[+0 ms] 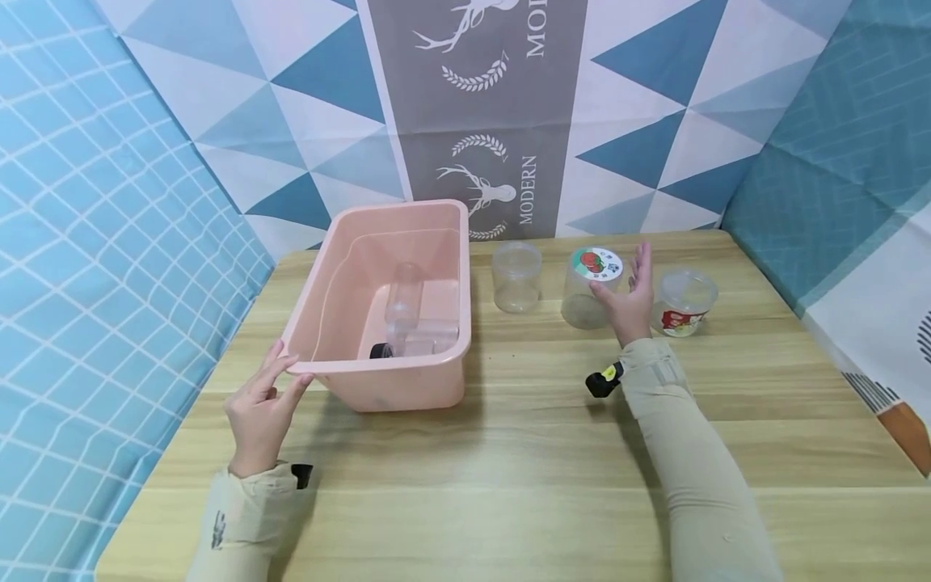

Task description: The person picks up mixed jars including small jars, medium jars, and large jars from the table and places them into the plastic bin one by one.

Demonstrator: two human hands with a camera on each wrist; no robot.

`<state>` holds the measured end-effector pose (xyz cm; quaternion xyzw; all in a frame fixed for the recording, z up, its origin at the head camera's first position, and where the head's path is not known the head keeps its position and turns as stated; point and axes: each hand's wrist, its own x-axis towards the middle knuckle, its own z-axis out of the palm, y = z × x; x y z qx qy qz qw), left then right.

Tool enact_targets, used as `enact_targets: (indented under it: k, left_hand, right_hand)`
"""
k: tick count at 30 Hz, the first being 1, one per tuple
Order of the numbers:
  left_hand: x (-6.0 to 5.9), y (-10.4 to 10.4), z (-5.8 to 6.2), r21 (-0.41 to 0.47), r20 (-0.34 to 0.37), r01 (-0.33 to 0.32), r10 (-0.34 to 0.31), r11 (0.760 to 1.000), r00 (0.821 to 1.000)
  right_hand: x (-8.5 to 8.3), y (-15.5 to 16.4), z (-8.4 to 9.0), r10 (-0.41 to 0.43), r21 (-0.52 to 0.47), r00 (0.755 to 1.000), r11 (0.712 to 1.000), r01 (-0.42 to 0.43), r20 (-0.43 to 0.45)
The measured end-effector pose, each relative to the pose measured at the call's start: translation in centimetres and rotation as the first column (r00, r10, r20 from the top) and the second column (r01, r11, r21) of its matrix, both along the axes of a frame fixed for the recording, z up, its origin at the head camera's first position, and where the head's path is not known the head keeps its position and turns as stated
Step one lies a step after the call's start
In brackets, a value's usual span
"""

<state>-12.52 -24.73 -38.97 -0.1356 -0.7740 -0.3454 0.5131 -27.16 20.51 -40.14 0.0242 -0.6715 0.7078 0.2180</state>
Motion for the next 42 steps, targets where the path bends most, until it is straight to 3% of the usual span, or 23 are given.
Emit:
enact_targets:
  k: [9,13,17,20,23,30,36,42]
  left_hand:
    - [-0.2,-0.1,0.0,-0.004,0.013,0.001,-0.001,1.0,1.0]
    - [0.0,-0.1,0.0,-0.003,0.017,0.006,-0.006,1.0,1.0]
    - [0.1,-0.1,0.0,-0.003,0.019,0.005,-0.005,1.0,1.0]
    - [0.2,-0.2,0.0,-0.004,0.018,0.0,0.0,1.0,1.0]
    - [0.1,-0.1,0.1,-0.005,0.01,0.001,-0.001,1.0,1.0]
    - [0.0,0.0,0.2,-0.009,0.002,0.0,0.0,1.0,1.0]
    - [0.0,0.0,0.0,-0.012,0.008,-0.008,0.008,1.0,1.0]
    - [0.2,-0.1,0.1,-0.004,0.022,-0.002,0.002,1.0,1.0]
  right_hand:
    - [0.6,0.3,-1.3,-0.003,-0.006,0.992,1.0,0.004,0.124]
    - [0.5,0.8,-1.9,0.096,-0.026,0.98,0.995,-0.093,0.174]
    - [0.0,1.1,-2.7,0.237,-0.084,0.959,0.97,-0.227,0.155]
    - [-0.4,1.0,-3.2,0.285,-0.133,0.951,0.954,-0.269,0.12]
    - [-0.6,0.9,-3.3,0.288,-0.154,0.951,0.951,-0.27,0.113]
    - [-0.9,0.7,-2.8,0.255,-0.139,0.949,0.963,-0.232,0.186]
    - [-1.2,0.7,-2.9,0.236,-0.197,0.955,0.96,-0.201,0.177]
    - [-1.8,0.7,-3.0,0.217,-0.159,0.963,0.968,-0.192,0.161]
